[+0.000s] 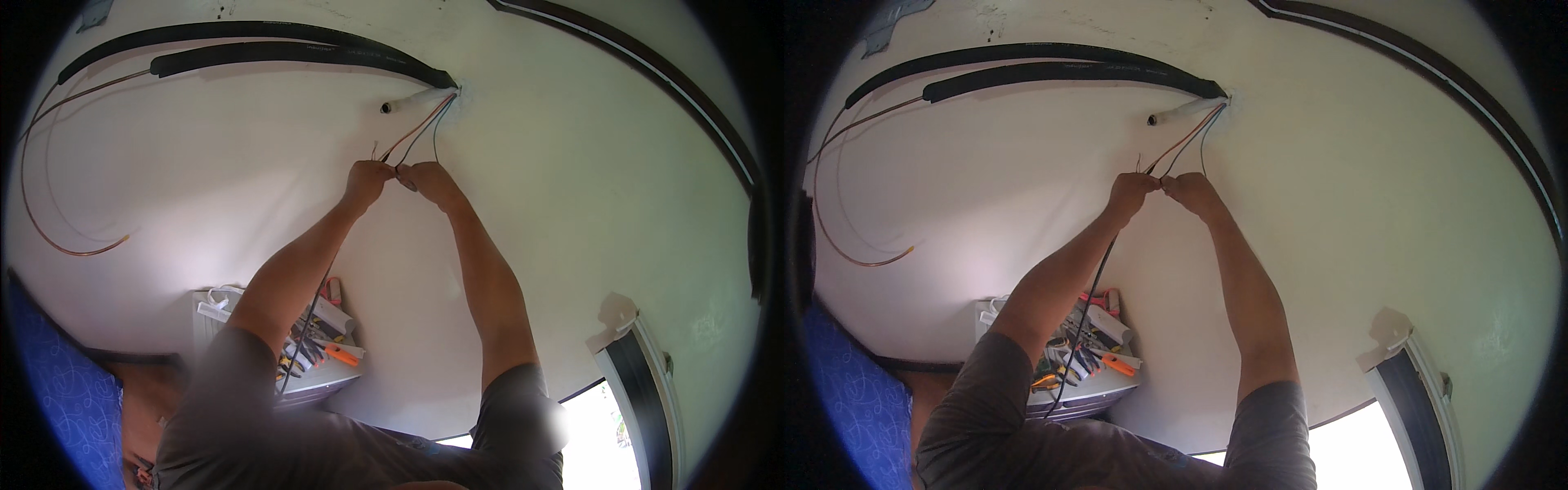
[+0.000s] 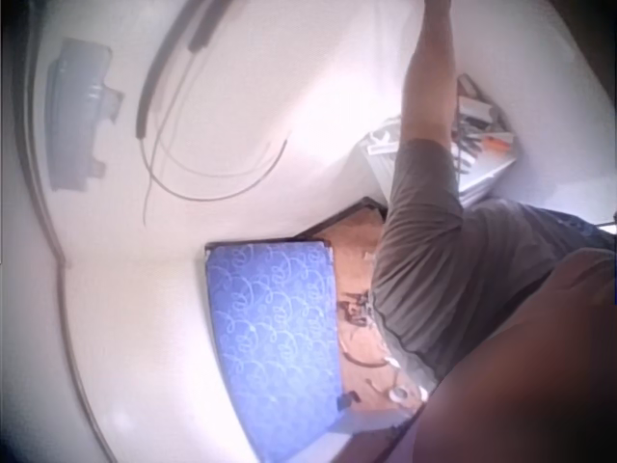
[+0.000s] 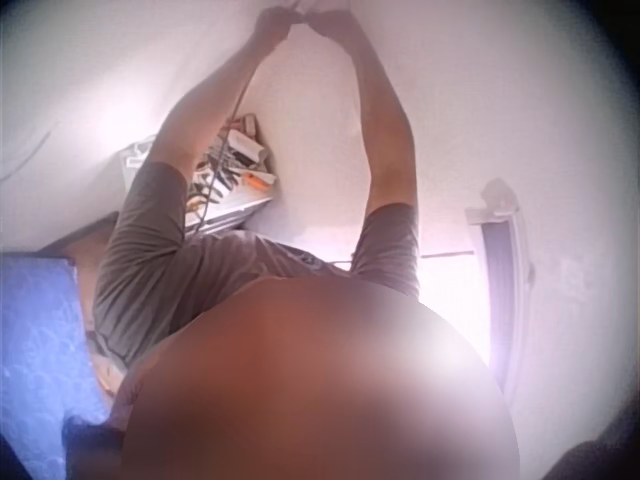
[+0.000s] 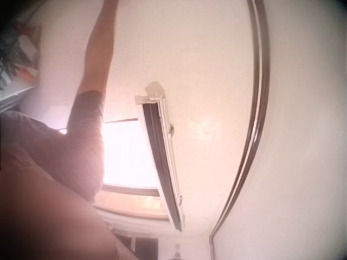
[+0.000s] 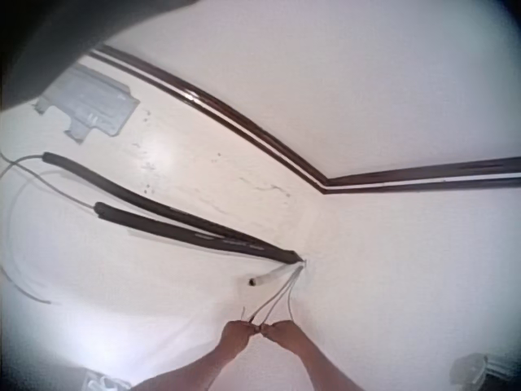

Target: The person strips the insulation from several colored wires protruding from a ceiling hole, twists the exposed conductors together, and wraps the joints with electrical tape. The work is performed overhead with both hands while tools and materials rest on a nearby surface.

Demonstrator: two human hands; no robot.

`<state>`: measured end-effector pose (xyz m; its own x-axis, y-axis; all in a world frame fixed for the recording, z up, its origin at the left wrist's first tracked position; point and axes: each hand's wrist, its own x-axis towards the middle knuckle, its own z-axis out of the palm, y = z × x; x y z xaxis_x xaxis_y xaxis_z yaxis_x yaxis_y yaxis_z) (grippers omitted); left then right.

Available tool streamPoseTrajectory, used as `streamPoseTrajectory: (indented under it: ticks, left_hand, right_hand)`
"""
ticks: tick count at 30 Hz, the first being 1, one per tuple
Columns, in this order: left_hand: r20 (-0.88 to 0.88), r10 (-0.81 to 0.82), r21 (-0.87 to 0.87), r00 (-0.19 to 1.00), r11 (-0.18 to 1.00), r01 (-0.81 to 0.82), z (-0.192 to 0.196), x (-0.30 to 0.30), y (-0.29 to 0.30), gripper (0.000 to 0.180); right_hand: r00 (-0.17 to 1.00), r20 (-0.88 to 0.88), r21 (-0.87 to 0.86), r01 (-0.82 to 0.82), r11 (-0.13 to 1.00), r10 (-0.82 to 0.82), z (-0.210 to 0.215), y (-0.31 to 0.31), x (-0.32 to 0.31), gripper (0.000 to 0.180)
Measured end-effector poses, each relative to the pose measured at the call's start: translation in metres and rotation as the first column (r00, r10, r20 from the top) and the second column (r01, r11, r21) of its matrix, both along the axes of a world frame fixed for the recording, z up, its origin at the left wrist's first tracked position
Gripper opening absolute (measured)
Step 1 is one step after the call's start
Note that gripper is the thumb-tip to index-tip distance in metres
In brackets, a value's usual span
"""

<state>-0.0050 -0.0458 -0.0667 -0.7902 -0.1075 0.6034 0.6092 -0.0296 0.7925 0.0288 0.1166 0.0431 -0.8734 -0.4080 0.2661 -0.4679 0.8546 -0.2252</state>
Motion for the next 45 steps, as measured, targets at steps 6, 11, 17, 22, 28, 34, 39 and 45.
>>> streamPoseTrajectory:
  ticks: [6, 11, 17, 22, 28, 34, 39, 45]
  left_hand:
    - [0.317, -0.421, 0.382, 0.85, 0.877, 0.292, 0.008, -0.001, -0.008, 0.016]
    - [0.309, -0.303, 0.289, 0.902, 0.933, 0.215, 0.007, 0.0, -0.003, 0.017]
    - [0.114, -0.255, 0.161, 0.96, 0.958, 0.235, 0.003, 0.01, 0.003, 0.016]
    - [0.206, -0.339, 0.275, 0.918, 0.92, 0.278, -0.002, 0.013, -0.001, 0.021]
    - [0.176, -0.236, 0.2, 0.956, 0.959, 0.2, 0.0, 0.003, 0.001, 0.023]
    - [-0.031, -0.042, 0.035, 0.999, 0.998, 0.044, -0.007, 0.019, 0.008, 0.021]
    - [-0.155, 0.182, -0.104, 0.971, 0.974, -0.199, -0.002, 0.028, 0.007, 0.017]
    - [-0.31, 0.243, -0.208, 0.919, 0.926, -0.315, -0.004, 0.027, 0.001, 0.016]
  right_hand:
    - [0.997, 0.04, -0.649, 0.081, 0.756, -0.072, -0.05, -0.005, -0.014, 0.021]
    - [0.985, 0.054, -0.856, -0.04, 0.515, 0.165, -0.058, -0.015, -0.013, 0.023]
    - [0.942, 0.264, -0.889, 0.153, 0.432, 0.208, -0.048, -0.005, -0.035, 0.025]
    - [0.897, 0.256, -0.96, 0.192, 0.203, 0.361, -0.064, 0.005, -0.043, 0.03]
    - [0.81, 0.169, -0.986, 0.143, 0.089, 0.562, -0.061, 0.005, -0.028, 0.038]
    - [0.86, 0.231, -0.973, 0.191, 0.133, 0.456, -0.056, 0.0, -0.007, 0.038]
    - [0.955, 0.178, -0.977, 0.143, 0.158, 0.236, -0.048, -0.017, 0.008, 0.034]
    - [1.0, -0.024, -0.656, -0.024, 0.754, 0.011, -0.032, -0.02, 0.016, 0.024]
